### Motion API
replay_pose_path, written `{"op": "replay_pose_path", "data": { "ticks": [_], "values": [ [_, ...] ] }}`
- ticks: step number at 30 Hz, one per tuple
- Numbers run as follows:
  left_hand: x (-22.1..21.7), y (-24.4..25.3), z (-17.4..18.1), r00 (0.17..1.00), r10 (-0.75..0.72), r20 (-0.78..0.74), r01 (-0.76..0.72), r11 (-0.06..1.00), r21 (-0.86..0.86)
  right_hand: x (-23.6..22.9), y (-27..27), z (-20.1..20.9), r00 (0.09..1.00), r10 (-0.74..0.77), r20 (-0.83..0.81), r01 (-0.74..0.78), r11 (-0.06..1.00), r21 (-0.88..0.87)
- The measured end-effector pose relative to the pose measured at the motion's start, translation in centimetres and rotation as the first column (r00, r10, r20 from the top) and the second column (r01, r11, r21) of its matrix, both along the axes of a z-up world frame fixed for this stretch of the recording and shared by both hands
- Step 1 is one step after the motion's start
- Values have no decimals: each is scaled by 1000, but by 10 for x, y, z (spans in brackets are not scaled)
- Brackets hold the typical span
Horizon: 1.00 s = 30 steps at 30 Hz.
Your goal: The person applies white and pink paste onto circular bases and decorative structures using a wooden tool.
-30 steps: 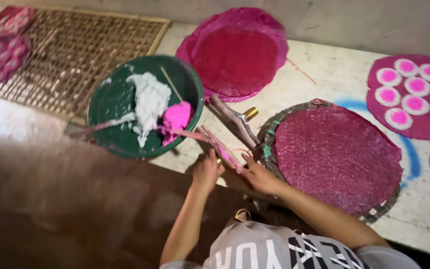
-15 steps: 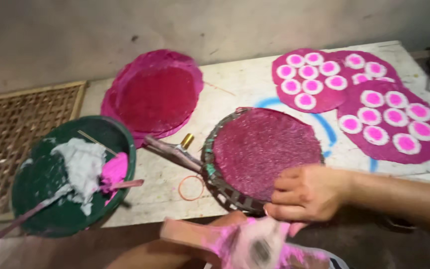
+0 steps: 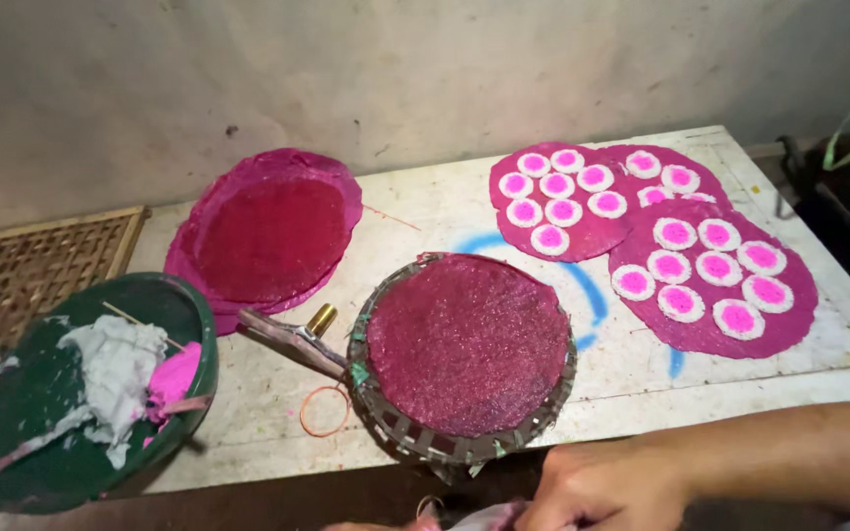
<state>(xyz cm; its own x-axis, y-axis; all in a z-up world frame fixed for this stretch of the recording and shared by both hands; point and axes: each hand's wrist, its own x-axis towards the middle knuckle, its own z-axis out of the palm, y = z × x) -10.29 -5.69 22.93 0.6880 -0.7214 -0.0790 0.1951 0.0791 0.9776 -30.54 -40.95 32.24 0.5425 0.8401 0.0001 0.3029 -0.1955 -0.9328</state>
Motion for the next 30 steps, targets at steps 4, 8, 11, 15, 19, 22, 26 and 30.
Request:
{"op": "replay_pose_path", "data": {
  "ticks": [4, 8, 11, 15, 19, 22, 26, 30],
  "values": [
    [-12, 25, -13, 979, -57, -194, 57, 998, -9, 7, -39, 9, 924, -165, 345, 195, 979, -53],
    [-49, 35, -48, 888, -138, -438, 124, 990, -61, 62, -57, 11, 165, 268, 949, 390, 866, -313],
    [-70, 31, -77, 810, -178, -559, 121, 983, -138, 119, -30, 36, -56, 381, 923, 360, 870, -337],
    [-82, 33, -132, 852, -158, -499, 10, 958, -286, 162, 41, 47, -334, 17, 942, 464, 873, 148],
    [-66, 108, -188, 880, 229, -417, -359, 895, -266, 178, 112, -52, 187, -421, 888, 636, 741, 217],
    [-32, 163, -233, 811, 512, -281, -579, 772, -263, 197, 180, -173, 482, -178, 858, 607, 774, -180],
    [-18, 256, -299, 689, 711, -139, -721, 656, -223, 224, 241, -295, 545, -191, 816, 715, 614, -335],
    [29, 317, -301, 633, 773, -46, -764, 613, -200, 230, 264, -312, 539, -338, 772, 771, 566, -291]
  ]
}}
